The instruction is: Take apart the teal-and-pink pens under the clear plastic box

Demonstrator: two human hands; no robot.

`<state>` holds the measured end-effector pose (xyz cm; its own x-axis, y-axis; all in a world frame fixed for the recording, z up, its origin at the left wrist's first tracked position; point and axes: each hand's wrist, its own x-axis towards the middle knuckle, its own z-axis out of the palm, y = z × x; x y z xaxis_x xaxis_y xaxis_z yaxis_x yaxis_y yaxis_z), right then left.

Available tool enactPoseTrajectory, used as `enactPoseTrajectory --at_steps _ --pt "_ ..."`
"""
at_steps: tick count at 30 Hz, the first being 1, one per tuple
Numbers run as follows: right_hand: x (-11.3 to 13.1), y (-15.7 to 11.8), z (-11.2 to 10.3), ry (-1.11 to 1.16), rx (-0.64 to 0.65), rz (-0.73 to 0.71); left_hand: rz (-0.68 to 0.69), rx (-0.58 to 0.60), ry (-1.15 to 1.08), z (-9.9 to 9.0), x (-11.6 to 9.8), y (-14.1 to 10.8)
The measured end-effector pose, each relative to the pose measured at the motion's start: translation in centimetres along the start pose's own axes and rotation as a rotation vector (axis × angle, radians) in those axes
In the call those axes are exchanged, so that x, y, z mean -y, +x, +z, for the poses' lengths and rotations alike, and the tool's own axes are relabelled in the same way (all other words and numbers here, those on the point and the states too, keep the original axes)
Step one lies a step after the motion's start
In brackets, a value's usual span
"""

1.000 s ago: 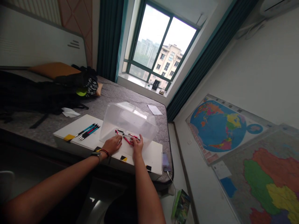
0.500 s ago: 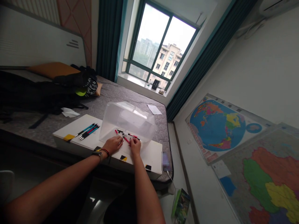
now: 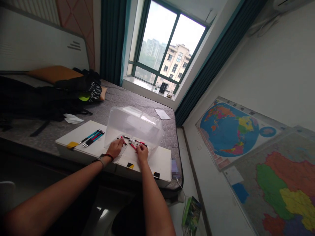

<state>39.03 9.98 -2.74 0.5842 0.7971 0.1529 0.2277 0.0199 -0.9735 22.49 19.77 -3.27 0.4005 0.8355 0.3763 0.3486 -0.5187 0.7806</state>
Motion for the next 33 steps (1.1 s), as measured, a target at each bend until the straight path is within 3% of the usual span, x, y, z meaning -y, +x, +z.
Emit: enactPoseTrajectory --at_steps 12,18,24,33 --pt "0.8 -0.5 0.2 -0.15 0.058 -0.058 -0.156 -0.096 -0.253 -0.8 0.0 0.0" --pt "2.0 -2.0 1.7 -0.622 0.277 -0.308 -0.104 -0.093 -0.108 -0.6 0.2 0.1" --pt "3.9 -3.2 4.4 -0.788 0.597 -0.54 -0.111 -0.113 -0.102 -0.4 0.7 0.3" --pt "4.0 -2.7 5.9 -0.94 0.658 -0.561 -0.114 -0.129 -0.132 -0.4 0.8 0.2"
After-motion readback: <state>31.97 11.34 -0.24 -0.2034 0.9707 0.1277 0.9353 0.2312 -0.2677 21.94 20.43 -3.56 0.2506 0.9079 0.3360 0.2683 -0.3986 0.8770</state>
